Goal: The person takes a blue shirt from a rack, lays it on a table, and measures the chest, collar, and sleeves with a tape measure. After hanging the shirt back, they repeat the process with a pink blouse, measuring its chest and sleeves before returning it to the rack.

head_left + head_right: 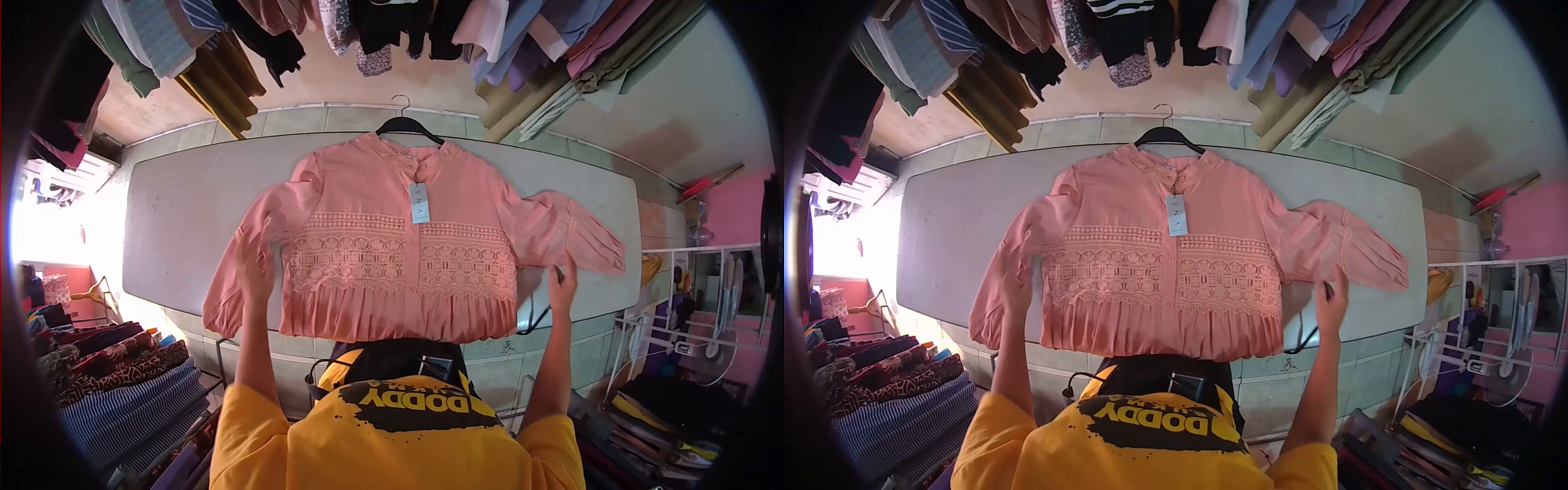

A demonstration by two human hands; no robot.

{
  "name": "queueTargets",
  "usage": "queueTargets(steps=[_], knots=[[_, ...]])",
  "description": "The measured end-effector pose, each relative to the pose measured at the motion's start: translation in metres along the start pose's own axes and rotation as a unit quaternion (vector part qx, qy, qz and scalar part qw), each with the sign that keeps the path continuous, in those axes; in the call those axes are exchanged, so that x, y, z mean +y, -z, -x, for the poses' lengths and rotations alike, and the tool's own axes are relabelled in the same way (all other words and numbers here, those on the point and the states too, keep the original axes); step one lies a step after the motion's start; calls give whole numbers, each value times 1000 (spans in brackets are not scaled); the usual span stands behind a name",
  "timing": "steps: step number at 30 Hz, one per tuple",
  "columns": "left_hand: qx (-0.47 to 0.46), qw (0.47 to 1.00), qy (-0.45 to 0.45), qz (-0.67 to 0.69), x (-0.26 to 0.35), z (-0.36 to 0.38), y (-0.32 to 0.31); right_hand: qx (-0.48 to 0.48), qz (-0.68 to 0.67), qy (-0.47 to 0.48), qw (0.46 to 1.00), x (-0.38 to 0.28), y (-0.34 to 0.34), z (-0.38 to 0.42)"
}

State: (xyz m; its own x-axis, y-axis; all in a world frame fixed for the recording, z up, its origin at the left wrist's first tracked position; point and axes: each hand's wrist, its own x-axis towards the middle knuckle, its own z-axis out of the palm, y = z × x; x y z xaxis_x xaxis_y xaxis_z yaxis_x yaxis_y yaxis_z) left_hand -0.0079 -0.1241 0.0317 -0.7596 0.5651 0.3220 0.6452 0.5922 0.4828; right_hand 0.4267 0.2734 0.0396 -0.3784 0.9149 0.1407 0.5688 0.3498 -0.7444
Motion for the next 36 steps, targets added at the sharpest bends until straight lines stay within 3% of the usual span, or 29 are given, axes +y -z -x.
queueTargets(steps=[1, 3, 4, 6, 9, 11, 13, 14, 17, 18, 20, 21, 23, 27, 29, 30, 31, 33, 36], knots=[[54, 989, -17, -135, -19, 25, 17, 32, -9, -14, 999, 13, 10, 15], [158, 943, 176, -233, -52, 68, 31, 59, -23, -102, 993, 18, 23, 44], [160, 943, 175, -235, -60, 68, 39, 58, -26, -102, 993, 24, 25, 54], [-64, 916, 347, -190, -75, 73, 55, 75, -28, -149, 986, 35, 24, 67], [-83, 911, 368, -169, -136, 50, 47, 55, -50, -157, 985, 40, 18, 72], [72, 933, 349, -60, -160, 33, 53, 36, -46, -163, 985, 26, 17, 70], [202, 900, 374, -97, -138, 8, 59, 21, -38, -170, 985, 12, 15, 71], [200, 902, 373, -90, -133, 10, 49, -19, -33, -136, 990, 8, 12, 72], [192, 954, 145, -177, -121, 26, 27, -67, 35, -83, 994, 4, 0, 87], [104, 962, 187, -171, -94, 39, 19, -80, 96, -67, 990, 2, -5, 94], [-11, 983, 135, -124, -43, 70, 9, -75, 93, -77, 990, -9, -9, 105], [-61, 975, 167, -135, -21, 87, 2, -75, 92, -85, 989, -14, -10, 111], [-104, 973, 208, 5, 42, 101, 19, -57, 85, -81, 991, -11, -11, 120], [-68, 982, 176, -25, 30, 120, 7, -82, 57, -34, 994, -2, -10, 124], [-127, 968, 216, -28, 24, 113, 9, -283, 37, -34, 958, -7, -2, 112], [-125, 968, 214, -25, 27, 108, 12, -295, 24, -54, 954, -13, 0, 105], [-142, 964, 224, -3, 31, 103, 18, -291, 24, -54, 955, -6, -3, 98], [-159, 960, 229, 21, 32, 94, 16, -146, -74, -140, 977, 17, -16, 79], [-128, 974, 183, 32, 29, 81, 4, -90, 18, -161, 983, 24, -32, 49]])
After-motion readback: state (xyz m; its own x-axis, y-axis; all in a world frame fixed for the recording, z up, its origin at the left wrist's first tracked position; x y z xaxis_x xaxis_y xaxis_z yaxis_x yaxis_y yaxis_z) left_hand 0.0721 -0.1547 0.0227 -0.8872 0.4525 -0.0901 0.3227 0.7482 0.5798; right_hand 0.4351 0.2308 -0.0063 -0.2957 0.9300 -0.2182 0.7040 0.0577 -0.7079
